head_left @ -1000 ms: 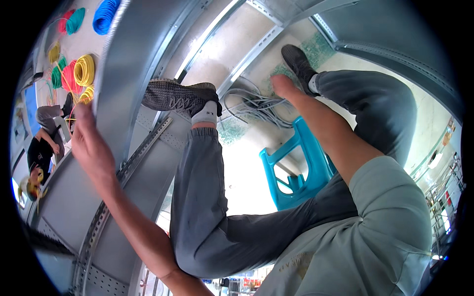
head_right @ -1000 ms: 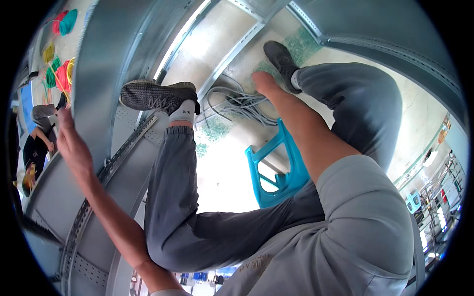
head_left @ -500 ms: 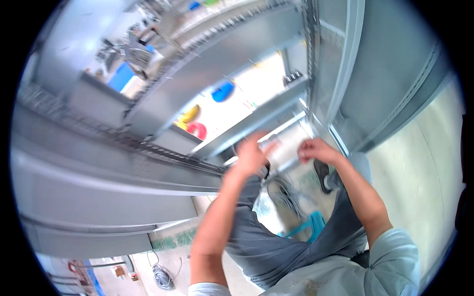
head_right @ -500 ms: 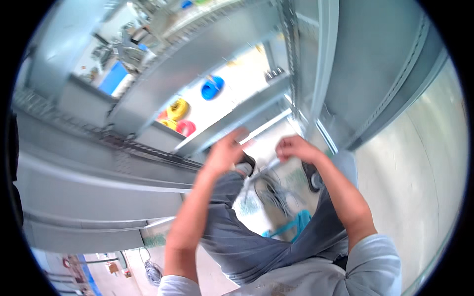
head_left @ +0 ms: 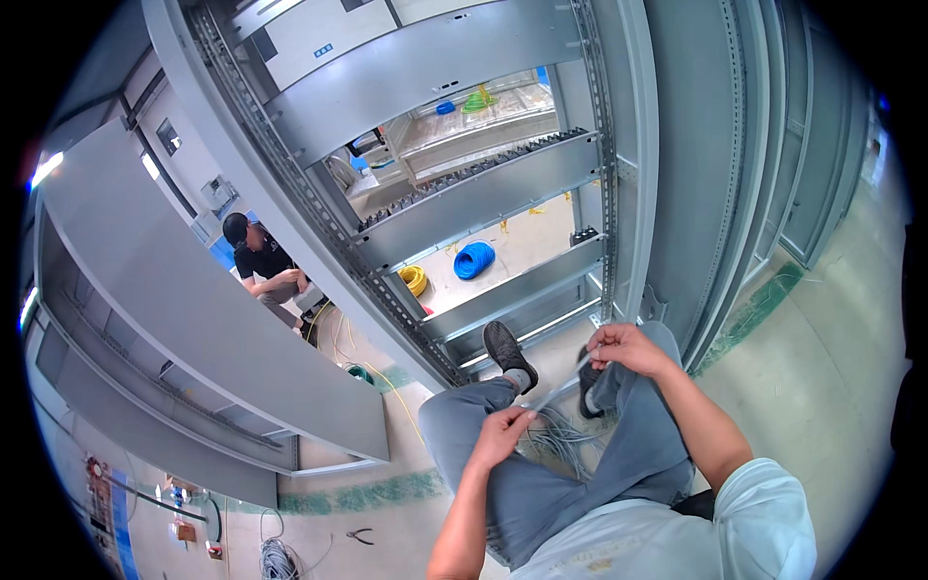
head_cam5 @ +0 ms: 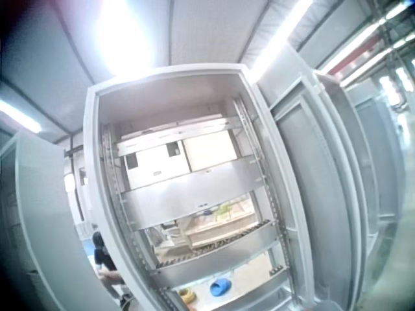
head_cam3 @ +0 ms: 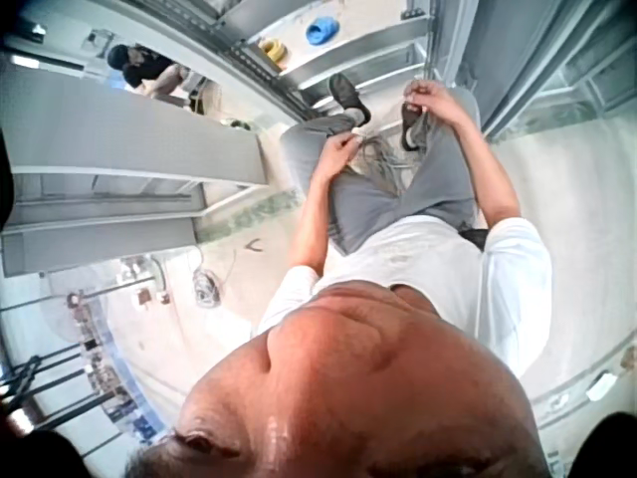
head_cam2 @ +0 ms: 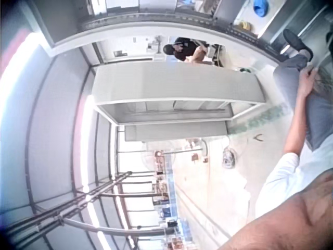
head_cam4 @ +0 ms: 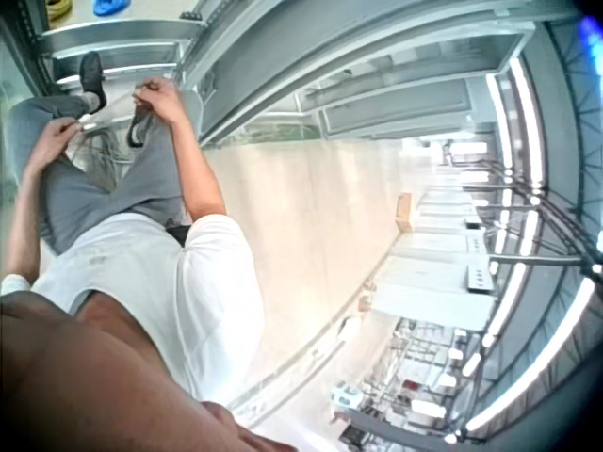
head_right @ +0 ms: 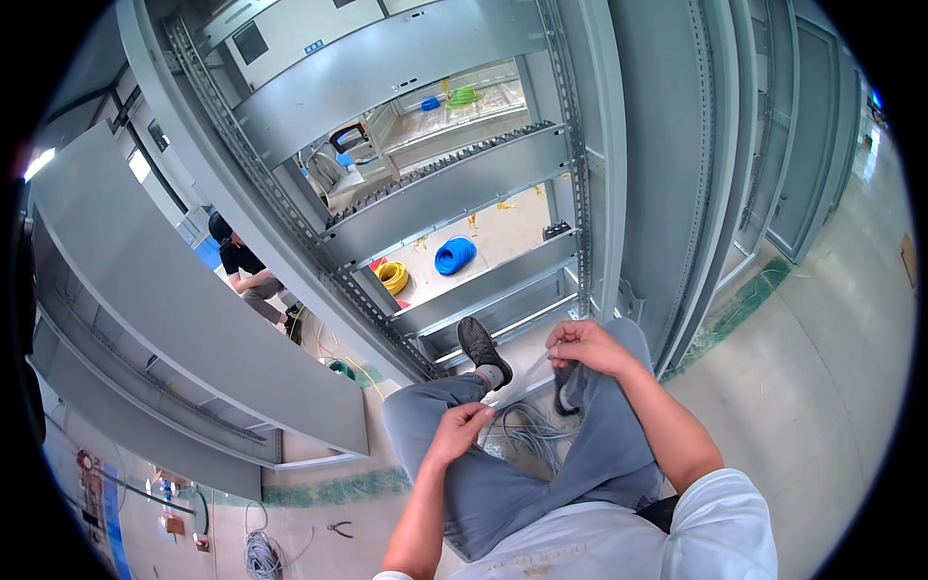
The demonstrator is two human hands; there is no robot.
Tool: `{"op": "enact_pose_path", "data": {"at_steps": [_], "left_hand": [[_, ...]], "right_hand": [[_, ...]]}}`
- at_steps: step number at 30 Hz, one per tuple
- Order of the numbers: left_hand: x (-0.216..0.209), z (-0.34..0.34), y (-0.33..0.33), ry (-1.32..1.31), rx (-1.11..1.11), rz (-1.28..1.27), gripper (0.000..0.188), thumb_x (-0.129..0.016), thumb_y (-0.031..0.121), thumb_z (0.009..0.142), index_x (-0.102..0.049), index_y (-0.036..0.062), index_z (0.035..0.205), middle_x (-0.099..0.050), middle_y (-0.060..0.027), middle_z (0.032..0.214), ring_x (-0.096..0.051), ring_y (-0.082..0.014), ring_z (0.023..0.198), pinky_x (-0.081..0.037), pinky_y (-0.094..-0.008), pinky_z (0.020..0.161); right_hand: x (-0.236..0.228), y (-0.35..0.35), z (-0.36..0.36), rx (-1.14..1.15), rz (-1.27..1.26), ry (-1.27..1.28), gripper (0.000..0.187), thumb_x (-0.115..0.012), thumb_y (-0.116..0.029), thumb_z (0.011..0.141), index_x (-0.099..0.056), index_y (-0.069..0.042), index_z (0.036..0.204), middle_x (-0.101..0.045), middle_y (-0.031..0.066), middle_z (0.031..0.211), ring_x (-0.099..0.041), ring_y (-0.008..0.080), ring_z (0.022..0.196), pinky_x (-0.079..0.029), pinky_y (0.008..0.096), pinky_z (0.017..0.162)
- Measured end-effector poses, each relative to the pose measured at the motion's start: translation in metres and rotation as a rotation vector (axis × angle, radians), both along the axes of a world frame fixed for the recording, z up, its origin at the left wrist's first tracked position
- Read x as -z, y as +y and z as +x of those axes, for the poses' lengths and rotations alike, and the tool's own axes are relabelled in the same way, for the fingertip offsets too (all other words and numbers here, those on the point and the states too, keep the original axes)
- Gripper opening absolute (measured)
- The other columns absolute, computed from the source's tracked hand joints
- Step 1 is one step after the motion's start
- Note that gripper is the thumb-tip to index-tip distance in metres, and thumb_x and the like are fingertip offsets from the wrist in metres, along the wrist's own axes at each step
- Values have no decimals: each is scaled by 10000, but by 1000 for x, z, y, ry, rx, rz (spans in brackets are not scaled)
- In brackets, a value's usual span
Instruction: The person installs a metal electrical component into a rack using a screwdriver. They secure the component with screws and then connect several colored wires to the component's terminals.
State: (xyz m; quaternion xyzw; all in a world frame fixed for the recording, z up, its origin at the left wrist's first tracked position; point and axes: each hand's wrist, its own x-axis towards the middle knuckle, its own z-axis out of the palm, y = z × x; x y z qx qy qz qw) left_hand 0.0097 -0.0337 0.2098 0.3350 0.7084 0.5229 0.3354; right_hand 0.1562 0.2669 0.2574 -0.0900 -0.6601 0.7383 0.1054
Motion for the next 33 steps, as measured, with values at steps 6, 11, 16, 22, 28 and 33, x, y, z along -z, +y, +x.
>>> {"op": "enact_pose_path", "data": {"at_steps": [6, 11, 16, 22, 28, 33], "left_hand": [[-37, -21, -3, -202, -274, 353, 162, -677, 135, 969, -704, -10, 1035, -673, -33, 811, -636, -111, 688, -533, -262, 637], [-87, -48, 3, -365, -436, 553, 179, -664, 144, 977, -619, 8, 1083, -693, -87, 901, -706, -193, 768, -602, -327, 741], [-139, -88, 25, -429, -412, 732, 169, -654, 166, 985, -585, 37, 1070, -671, -69, 870, -700, -190, 814, -602, -343, 785], [-225, -152, 59, -319, -367, 808, 140, -646, 186, 992, -597, 56, 1011, -662, -49, 897, -688, -180, 822, -593, -352, 828], [-301, -213, 93, -329, -351, 880, 155, -643, 203, 994, -603, 54, 1004, -664, -55, 903, -688, -183, 883, -590, -369, 904], [-326, -244, 117, -326, -280, 843, 211, -636, 237, 1001, -613, 43, 1080, -669, -81, 1002, -679, -212, 1000, -568, -385, 976]], "right_hand": [[-19, -9, -16, 124, -87, 130, 253, -651, -49, 932, -625, 44, 1165, -712, 99, 906, -693, 141, 785, -564, 259, 732], [-35, -13, -50, 153, -161, 179, 223, -665, -70, 939, -642, 33, 1135, -709, 102, 947, -700, 150, 834, -570, 270, 754], [-79, 2, -92, 175, -81, 289, 228, -660, -76, 949, -627, 45, 1140, -706, 113, 957, -701, 173, 859, -572, 282, 778], [-171, 23, -154, 238, -22, 463, 266, -655, -76, 944, -603, 60, 1167, -704, 121, 967, -695, 165, 848, -574, 281, 773], [-243, 47, -224, 294, -112, 617, 306, -669, -65, 917, -585, 48, 1189, -699, 105, 961, -699, 158, 846, -573, 270, 762], [-263, 74, -266, 340, -239, 685, 278, -677, -48, 903, -596, 23, 1159, -696, 99, 950, -703, 159, 835, -575, 270, 744]]}}
